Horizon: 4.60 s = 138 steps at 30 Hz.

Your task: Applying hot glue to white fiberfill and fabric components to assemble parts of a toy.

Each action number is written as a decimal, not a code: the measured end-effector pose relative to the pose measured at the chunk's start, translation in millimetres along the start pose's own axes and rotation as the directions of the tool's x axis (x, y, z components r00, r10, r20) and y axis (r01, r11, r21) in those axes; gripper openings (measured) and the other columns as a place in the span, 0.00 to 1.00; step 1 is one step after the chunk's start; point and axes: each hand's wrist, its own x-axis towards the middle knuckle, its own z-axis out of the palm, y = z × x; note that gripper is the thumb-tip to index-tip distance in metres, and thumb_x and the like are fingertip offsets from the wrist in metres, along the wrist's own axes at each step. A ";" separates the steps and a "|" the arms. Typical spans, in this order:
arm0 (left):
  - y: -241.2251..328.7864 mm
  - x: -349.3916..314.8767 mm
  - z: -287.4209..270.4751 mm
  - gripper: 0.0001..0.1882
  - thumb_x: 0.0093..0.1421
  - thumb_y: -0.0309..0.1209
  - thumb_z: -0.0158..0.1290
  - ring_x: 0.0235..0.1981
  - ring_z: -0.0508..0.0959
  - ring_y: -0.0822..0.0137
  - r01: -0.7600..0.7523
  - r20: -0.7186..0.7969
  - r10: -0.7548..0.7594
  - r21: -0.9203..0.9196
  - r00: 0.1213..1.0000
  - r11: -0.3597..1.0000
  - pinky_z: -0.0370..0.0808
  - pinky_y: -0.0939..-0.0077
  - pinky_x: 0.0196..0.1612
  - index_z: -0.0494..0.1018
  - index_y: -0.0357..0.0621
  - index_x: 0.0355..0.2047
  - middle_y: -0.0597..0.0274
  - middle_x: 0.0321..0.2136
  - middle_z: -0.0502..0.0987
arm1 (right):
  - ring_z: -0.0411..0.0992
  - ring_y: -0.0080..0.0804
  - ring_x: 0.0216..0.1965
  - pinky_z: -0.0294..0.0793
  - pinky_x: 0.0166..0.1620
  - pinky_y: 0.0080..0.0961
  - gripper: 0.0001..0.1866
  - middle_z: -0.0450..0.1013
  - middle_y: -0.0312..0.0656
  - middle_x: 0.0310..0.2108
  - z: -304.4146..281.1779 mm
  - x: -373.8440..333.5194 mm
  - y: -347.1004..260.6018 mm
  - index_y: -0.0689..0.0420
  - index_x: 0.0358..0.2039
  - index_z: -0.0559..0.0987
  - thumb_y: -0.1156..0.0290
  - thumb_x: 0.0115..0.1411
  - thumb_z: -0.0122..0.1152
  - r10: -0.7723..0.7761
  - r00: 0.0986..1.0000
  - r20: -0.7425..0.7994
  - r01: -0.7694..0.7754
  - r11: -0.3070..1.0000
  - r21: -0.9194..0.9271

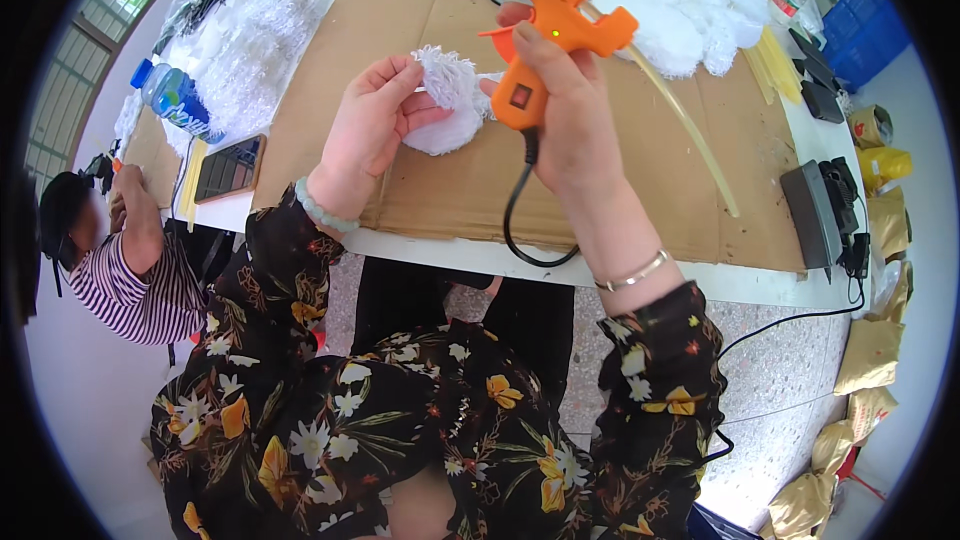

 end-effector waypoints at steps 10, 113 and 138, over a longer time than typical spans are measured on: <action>14.7 2.1 -48.6 0.11 0.66 0.28 0.40 0.34 0.79 0.57 -0.141 -0.318 0.062 -0.233 0.946 0.962 0.80 0.61 0.38 0.63 0.32 0.44 0.50 0.39 0.75 | 0.63 0.33 0.54 0.77 0.44 0.42 0.16 0.67 0.40 0.47 -7.9 8.1 32.1 0.57 0.50 0.69 0.66 0.63 0.50 0.086 0.995 -0.059 -0.086 0.996 -0.008; 68.4 -93.6 -10.2 0.04 0.49 0.27 0.49 0.32 0.74 0.59 -0.708 0.750 0.207 0.661 0.628 -0.249 0.72 0.63 0.37 0.73 0.42 0.26 0.59 0.27 0.73 | 0.70 0.24 0.32 0.74 0.37 0.23 0.20 0.72 0.40 0.32 27.3 -54.9 -52.5 0.61 0.50 0.69 0.64 0.61 0.55 0.052 0.996 -0.075 -0.067 0.974 -0.218; 63.1 -67.6 -5.1 0.11 0.48 0.33 0.59 0.30 0.75 0.52 -0.445 0.438 0.078 0.882 0.896 0.158 0.72 0.63 0.37 0.72 0.41 0.28 0.54 0.31 0.75 | 0.72 0.28 0.32 0.75 0.35 0.26 0.18 0.73 0.44 0.32 -6.5 -49.1 -63.0 0.63 0.48 0.70 0.66 0.61 0.55 0.071 0.996 -0.053 -0.078 0.987 -0.141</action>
